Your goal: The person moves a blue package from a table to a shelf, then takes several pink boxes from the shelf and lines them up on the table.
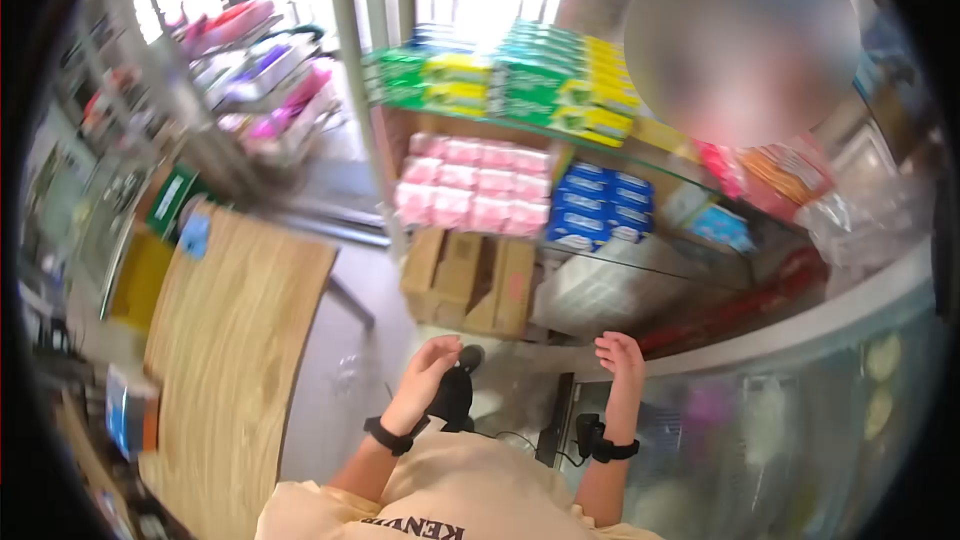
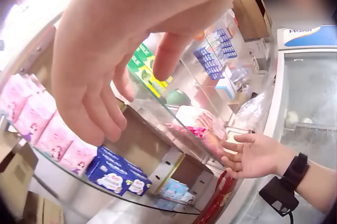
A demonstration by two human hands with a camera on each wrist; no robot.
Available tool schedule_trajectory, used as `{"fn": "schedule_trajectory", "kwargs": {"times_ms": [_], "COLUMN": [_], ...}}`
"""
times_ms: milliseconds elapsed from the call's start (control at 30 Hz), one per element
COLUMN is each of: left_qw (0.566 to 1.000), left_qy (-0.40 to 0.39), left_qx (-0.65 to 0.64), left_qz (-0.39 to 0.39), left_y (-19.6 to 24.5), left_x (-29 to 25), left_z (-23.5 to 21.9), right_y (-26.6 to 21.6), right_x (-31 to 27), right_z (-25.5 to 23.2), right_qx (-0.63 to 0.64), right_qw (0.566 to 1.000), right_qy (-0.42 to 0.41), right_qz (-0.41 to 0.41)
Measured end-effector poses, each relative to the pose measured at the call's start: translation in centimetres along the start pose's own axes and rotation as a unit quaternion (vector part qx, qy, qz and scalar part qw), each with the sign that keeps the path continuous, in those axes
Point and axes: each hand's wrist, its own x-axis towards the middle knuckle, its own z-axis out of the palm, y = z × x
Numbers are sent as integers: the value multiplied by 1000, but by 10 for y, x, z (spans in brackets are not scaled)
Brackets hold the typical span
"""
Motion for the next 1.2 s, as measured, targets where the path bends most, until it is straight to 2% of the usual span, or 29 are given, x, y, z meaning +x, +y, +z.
{"fn": "schedule_trajectory", "kwargs": {"times_ms": [67,100,300,333,467,567,767,967,1067,1167,1200], "left_qw": [999,997,968,965,924,883,805,781,747,705,693], "left_qy": [31,46,194,220,339,428,555,585,621,669,685], "left_qx": [1,-12,-10,0,-17,-35,-76,-75,-70,-82,-80], "left_qz": [22,65,160,146,174,192,196,208,228,221,209], "left_y": [11,1,-9,-4,-12,-29,-57,-73,-83,-89,-86], "left_x": [-15,-28,-102,-120,-194,-253,-367,-478,-537,-590,-604], "left_z": [13,-23,-67,-75,-119,-155,-203,-257,-287,-301,-300], "right_y": [-10,-3,3,2,15,17,23,31,50,56,50], "right_x": [4,-16,-62,-72,-116,-155,-247,-373,-418,-449,-461], "right_z": [1,35,119,135,196,234,303,352,374,394,398], "right_qx": [-21,-33,-29,-29,-71,-108,-126,-125,-145,-168,-178], "right_qw": [999,997,967,954,884,837,777,747,724,690,691], "right_qy": [-45,-68,-252,-298,-461,-535,-611,-637,-652,-662,-659], "right_qz": [10,-22,-38,-16,-7,-35,-84,-142,-171,-240,-237]}}
